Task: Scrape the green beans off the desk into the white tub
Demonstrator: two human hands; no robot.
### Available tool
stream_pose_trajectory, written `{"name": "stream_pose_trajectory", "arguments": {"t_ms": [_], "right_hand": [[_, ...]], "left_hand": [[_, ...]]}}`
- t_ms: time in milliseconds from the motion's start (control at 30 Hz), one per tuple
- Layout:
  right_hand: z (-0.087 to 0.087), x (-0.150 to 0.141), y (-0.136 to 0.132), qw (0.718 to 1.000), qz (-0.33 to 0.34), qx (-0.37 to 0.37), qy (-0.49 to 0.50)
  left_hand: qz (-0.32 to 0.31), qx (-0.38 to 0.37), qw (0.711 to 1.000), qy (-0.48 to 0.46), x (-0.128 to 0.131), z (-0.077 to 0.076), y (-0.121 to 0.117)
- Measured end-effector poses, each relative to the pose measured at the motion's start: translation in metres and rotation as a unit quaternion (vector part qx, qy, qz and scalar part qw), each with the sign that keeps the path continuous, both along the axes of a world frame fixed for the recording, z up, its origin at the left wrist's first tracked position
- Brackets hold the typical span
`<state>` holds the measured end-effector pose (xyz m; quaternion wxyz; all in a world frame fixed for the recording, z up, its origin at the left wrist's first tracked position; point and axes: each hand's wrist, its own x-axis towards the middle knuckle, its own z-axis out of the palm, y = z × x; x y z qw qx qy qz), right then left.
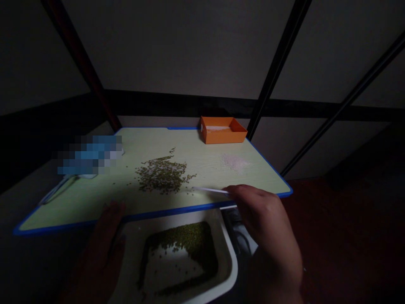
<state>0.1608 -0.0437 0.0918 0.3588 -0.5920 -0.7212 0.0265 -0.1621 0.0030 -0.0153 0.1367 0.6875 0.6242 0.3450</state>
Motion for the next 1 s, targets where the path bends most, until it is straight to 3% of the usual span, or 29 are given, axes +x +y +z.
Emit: {"name": "stream_pose_trajectory", "arguments": {"t_ms": [500,1000], "right_hand": [[-0.0009,-0.0033,0.0014,1.000,0.016,-0.008,-0.005],[-0.0021,-0.0063,0.0022,0.999,0.046,-0.005,0.010]], "left_hand": [[-0.003,0.001,1.000,0.008,0.0022,0.0045,-0.0012],[-0.002,0.008,1.000,0.004,-0.0019,-0.0004,0.0006]]}}
